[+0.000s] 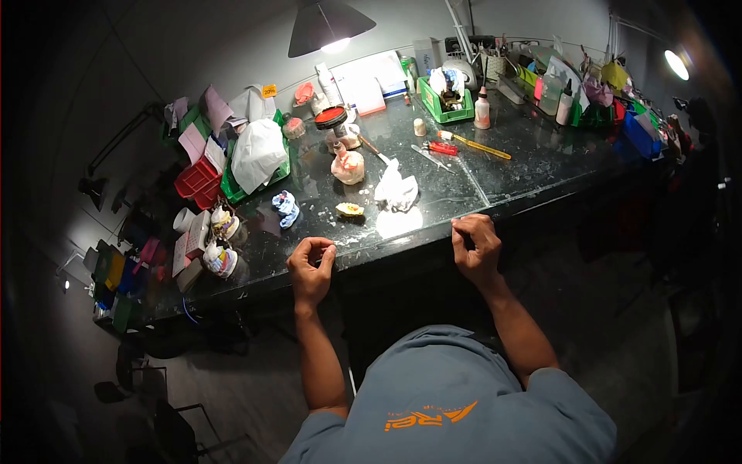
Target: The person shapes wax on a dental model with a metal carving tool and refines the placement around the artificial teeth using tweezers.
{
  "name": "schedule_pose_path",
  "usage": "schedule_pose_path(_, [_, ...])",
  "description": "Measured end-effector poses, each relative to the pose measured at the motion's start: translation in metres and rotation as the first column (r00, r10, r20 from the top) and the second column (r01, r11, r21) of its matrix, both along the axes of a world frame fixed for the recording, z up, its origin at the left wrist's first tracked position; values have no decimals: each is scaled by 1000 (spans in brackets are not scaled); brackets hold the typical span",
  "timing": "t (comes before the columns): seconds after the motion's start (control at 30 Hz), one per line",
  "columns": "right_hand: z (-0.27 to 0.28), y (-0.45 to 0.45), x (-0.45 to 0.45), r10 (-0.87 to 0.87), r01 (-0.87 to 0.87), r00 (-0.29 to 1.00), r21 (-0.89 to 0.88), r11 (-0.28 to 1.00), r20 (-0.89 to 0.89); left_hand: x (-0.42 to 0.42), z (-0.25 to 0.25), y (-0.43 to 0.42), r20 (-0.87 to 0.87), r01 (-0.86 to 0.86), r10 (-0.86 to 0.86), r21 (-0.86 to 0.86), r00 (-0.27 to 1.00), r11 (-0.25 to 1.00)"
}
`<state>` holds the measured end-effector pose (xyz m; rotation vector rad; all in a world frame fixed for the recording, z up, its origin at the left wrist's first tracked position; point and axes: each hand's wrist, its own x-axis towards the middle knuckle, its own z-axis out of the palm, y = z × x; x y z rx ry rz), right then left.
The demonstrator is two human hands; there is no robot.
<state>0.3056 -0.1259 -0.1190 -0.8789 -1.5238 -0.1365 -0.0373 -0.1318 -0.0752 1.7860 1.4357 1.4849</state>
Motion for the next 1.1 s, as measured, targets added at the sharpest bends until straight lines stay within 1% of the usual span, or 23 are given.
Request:
schedule_pose_path(0.77, [2,1,-1,-8,8,1000,9,1000,-5,3,6,-2,4,-6,6,14,1000,1000])
schedule_pose_path(0.87, [2,0,-1,-8,8,1000,7,1000,-4,0,2,-1,-14,9,-9,16,1000,1000])
schedule_pose_path(0.97, [2,0,-1,-9,9,1000,5,1000,-5,1,2,-1,14,89,-90,70,996,994])
schedule_pose_path(1.07, [2,1,-1,-5,5,1000,11,1000,-4,0,6,-3,-58,68,-63,82,996,994])
schedule_pose_path(1.1, [1,1,-1,-4,4,1000,9,1000,-4,0,5,-1,-33,65,-62,83,998,994])
